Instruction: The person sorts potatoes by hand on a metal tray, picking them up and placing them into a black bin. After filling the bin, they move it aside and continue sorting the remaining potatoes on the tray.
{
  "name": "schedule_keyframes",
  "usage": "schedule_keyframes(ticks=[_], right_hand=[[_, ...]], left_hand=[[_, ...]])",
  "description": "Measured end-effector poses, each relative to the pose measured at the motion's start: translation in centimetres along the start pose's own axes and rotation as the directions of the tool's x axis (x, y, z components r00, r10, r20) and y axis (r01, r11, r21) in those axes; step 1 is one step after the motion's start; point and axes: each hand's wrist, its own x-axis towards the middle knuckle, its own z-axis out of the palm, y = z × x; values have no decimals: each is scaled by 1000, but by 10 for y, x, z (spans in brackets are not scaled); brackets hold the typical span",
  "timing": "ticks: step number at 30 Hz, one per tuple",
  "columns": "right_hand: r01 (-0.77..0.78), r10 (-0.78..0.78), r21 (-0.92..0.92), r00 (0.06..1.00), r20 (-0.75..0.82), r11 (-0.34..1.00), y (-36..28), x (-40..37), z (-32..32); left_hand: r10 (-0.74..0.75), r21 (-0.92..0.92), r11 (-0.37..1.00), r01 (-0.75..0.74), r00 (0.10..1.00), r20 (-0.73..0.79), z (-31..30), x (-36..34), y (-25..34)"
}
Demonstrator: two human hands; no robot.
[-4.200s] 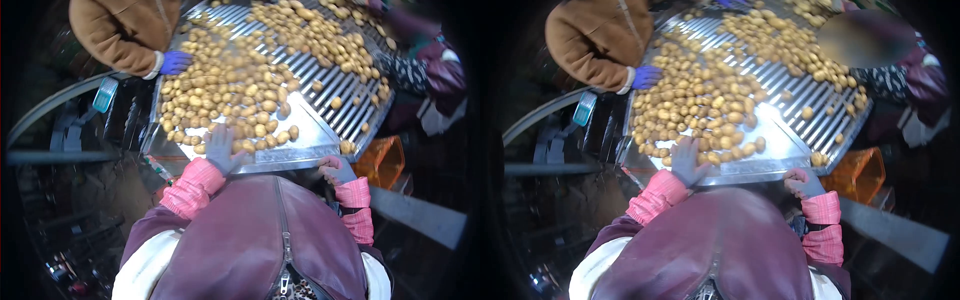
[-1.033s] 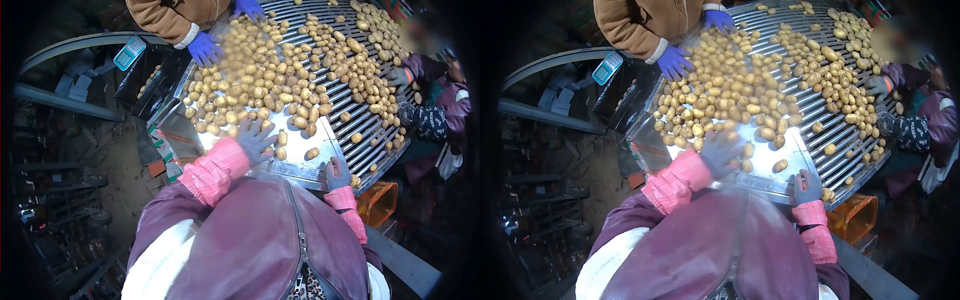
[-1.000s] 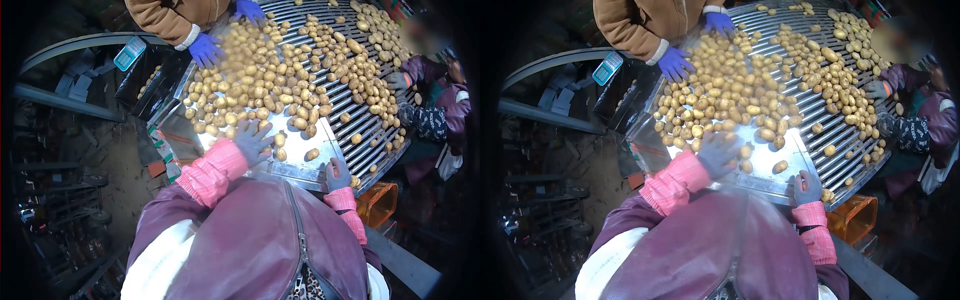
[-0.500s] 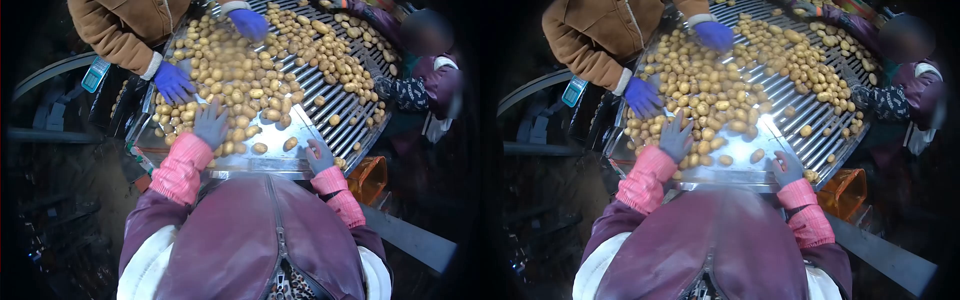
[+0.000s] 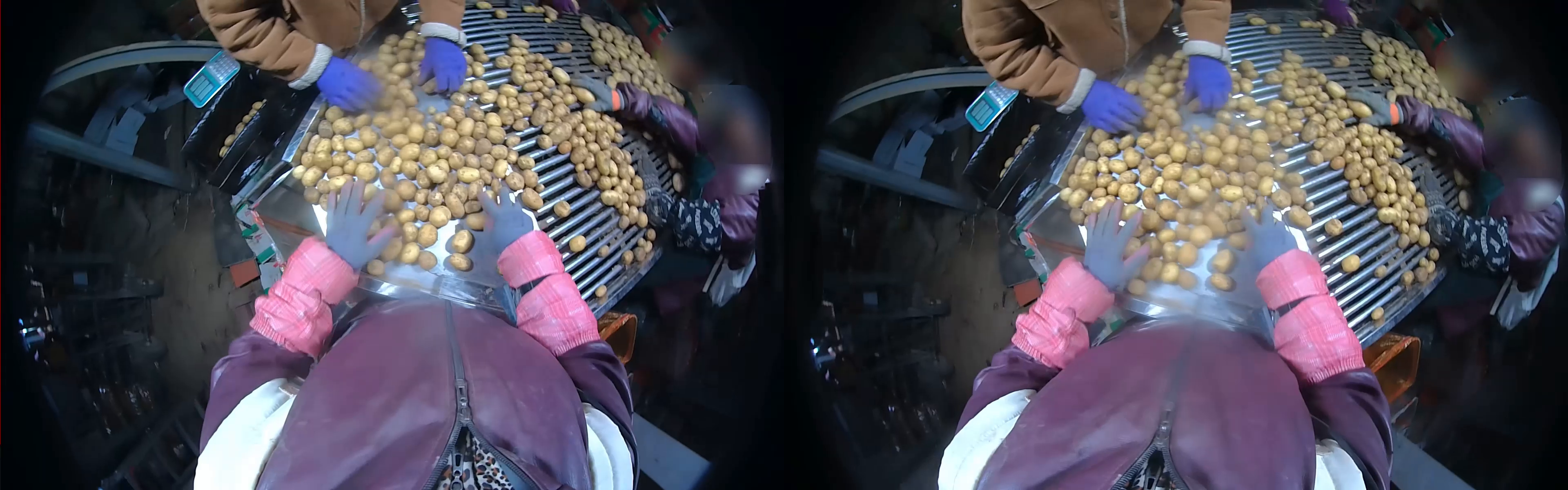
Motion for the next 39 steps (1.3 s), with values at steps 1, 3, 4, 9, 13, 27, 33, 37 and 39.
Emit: schedule_keyframes(ticks=[1, 3, 4, 9, 13, 27, 33, 37, 39], right_hand=[[49, -49, -20, 999, -22, 999, -10, -9, 0], [127, -128, -14, 991, -25, 992, -19, -20, 4], [155, -154, 12, 988, -10, 988, -19, -22, 9], [288, -321, 211, 936, 141, 934, -8, -12, -4], [269, -273, 441, 960, -56, 856, -21, 22, -12], [472, -469, 22, 868, 166, 881, -82, 216, 3], [348, -378, 156, 890, 254, 924, -64, 221, 0], [448, -474, 192, 873, 117, 873, -46, 173, -20], [337, -384, 323, 919, 91, 884, -40, 153, -24]], left_hand=[[-14, 47, 999, 14, 1000, -5, 2, 11, -7], [-22, 193, 981, 24, 1000, -9, 17, 32, -31], [-74, 205, 977, 63, 996, 46, 24, 41, -39], [-35, 263, 963, -53, 947, 319, 7, 49, -3], [67, -26, 998, -62, 955, 289, -5, 32, 12], [-26, -283, 959, 9, 998, -54, -16, 75, 1], [-161, -78, 984, 161, 987, 8, -8, 113, -53], [-245, -41, 968, 246, 969, 42, 16, 151, -122], [-369, 40, 929, 367, 921, 125, 11, 177, -135]])
